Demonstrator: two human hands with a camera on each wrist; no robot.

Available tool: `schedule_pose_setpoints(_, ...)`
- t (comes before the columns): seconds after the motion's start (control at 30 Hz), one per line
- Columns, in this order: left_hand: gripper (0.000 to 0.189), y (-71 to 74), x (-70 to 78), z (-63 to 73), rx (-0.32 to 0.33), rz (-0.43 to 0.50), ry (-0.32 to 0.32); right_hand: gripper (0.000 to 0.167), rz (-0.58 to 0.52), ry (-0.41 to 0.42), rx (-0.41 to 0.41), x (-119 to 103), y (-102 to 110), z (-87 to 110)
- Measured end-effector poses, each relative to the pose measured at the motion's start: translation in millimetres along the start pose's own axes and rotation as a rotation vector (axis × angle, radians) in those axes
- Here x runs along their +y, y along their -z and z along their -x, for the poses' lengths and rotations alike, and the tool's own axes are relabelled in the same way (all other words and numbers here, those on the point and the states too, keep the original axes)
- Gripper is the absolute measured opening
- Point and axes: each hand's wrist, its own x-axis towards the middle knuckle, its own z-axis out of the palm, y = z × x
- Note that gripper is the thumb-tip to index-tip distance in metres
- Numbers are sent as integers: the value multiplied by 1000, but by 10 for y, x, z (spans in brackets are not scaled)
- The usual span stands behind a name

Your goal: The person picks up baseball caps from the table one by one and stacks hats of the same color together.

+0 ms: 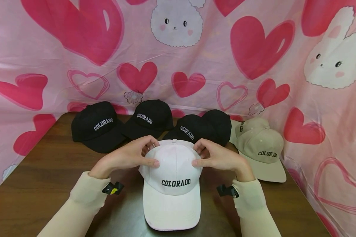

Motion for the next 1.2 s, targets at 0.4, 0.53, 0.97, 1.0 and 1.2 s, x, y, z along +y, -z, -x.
schedule_pose_setpoints(0.4,63,-25,-33,-38,13,-12,-20,49,39,-34,47,-14,-53,-30)
schedule_pose_setpoints(0.53,67,-31,-58,-55,16,-17,-14,50,40,-43,54,-12,-62,-39)
schedule_pose_setpoints(0.97,73,-57,-123,-92,39,-65,15,73,65,-88,86,-2,-108,-78)
schedule_pose_setpoints(1.0,72,-60,-124,-94,39,-64,15,73,68,-87,87,-1,-110,-80)
schedule_pose_setpoints(1.2,70,-69,-129,-97,41,-61,6,67,76,-65,94,0,-120,-87)
